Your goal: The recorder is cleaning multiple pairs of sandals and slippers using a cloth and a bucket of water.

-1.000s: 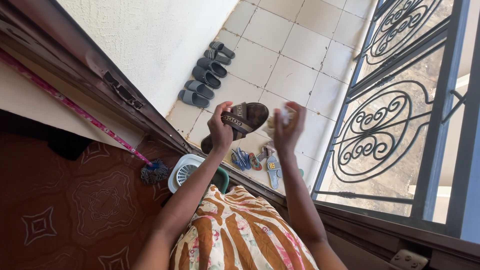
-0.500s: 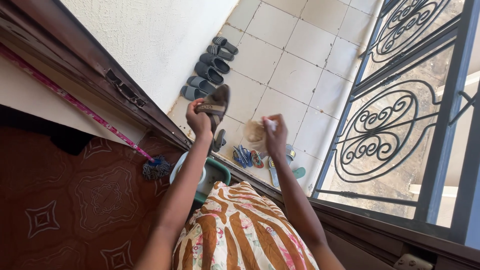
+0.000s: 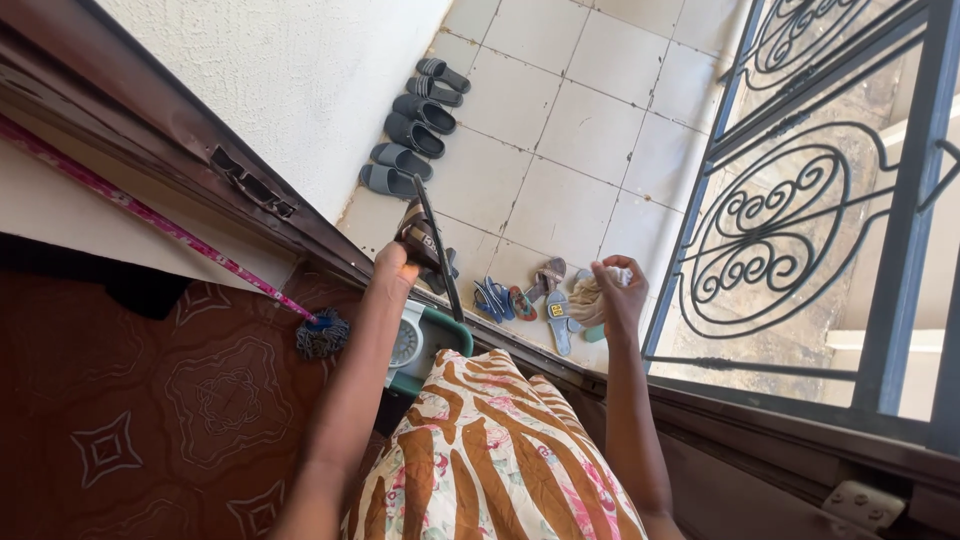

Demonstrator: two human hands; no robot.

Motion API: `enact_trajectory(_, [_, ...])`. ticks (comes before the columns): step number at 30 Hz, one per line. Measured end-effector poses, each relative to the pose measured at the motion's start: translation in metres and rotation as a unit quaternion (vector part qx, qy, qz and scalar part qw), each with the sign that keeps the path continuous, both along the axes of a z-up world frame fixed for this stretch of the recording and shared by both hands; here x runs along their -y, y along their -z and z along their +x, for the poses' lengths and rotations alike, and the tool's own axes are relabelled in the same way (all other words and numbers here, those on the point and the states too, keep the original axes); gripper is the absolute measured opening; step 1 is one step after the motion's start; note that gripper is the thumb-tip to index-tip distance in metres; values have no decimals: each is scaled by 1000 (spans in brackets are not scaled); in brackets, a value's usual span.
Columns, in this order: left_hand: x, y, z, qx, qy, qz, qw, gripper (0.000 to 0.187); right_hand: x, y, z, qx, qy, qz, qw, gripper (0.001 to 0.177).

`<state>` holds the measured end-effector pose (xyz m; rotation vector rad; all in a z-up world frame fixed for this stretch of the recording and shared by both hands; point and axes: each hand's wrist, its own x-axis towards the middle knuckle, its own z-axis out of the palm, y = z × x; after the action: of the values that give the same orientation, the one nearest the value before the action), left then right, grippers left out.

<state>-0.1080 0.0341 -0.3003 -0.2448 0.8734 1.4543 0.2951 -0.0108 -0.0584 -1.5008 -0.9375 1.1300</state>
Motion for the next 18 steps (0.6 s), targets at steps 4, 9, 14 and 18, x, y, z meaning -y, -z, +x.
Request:
enact_trajectory(4, [14, -107, 22, 62, 47, 71, 994, 31, 15, -5, -26, 48, -94, -49, 993, 25])
enact_trajectory(9, [3, -110, 25, 105, 28, 84, 990, 39, 20, -2, -63, 67, -302, 10, 951, 40])
enact_trajectory(14, [-16, -100, 28, 110, -6, 104, 988, 38, 19, -20, -83, 161, -375, 63, 911, 48])
enact_trajectory(18, [-46, -23, 25, 10, -17, 61, 998, 36, 10, -37, -94, 171, -356, 57, 917, 55])
